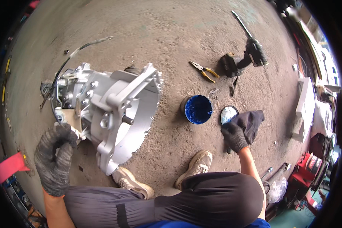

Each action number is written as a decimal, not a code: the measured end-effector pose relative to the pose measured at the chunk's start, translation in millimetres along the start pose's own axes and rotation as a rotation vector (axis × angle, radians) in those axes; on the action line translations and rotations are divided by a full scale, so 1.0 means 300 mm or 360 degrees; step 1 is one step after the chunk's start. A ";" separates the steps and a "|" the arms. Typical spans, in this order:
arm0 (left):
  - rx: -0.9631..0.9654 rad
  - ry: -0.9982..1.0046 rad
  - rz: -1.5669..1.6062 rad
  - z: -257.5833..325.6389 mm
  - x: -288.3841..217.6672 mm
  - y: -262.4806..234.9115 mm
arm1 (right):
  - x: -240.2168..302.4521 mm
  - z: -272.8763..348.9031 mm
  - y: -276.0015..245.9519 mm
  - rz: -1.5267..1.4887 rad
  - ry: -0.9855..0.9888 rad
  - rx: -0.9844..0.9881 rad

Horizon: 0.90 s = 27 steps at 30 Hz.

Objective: The person assembles a motorcycle engine casing, applying blue grease to internal components and wiping surfaces with a cloth. They rotate the casing to access different areas and use a screwdriver to adjust parts inside.

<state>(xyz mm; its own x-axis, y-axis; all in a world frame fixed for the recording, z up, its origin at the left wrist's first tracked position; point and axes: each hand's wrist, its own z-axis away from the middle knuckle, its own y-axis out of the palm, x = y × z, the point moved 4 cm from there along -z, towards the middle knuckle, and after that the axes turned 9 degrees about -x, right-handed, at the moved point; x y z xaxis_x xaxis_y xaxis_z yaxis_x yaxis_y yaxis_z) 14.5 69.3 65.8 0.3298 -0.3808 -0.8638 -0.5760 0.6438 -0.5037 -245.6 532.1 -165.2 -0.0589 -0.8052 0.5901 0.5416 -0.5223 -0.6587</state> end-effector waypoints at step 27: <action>0.0101 0.0284 -0.0180 -0.077 -0.079 0.213 | -0.522 -0.021 -0.066 0.0290 0.0153 -0.0308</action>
<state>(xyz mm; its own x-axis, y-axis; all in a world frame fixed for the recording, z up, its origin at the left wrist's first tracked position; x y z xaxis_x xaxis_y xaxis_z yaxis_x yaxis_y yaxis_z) -47.2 104.1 54.2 0.2488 -0.5610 -0.7895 -0.4928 0.6284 -0.6019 -252.6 666.7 -247.4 -0.0594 -0.9087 0.4132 0.3810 -0.4032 -0.8320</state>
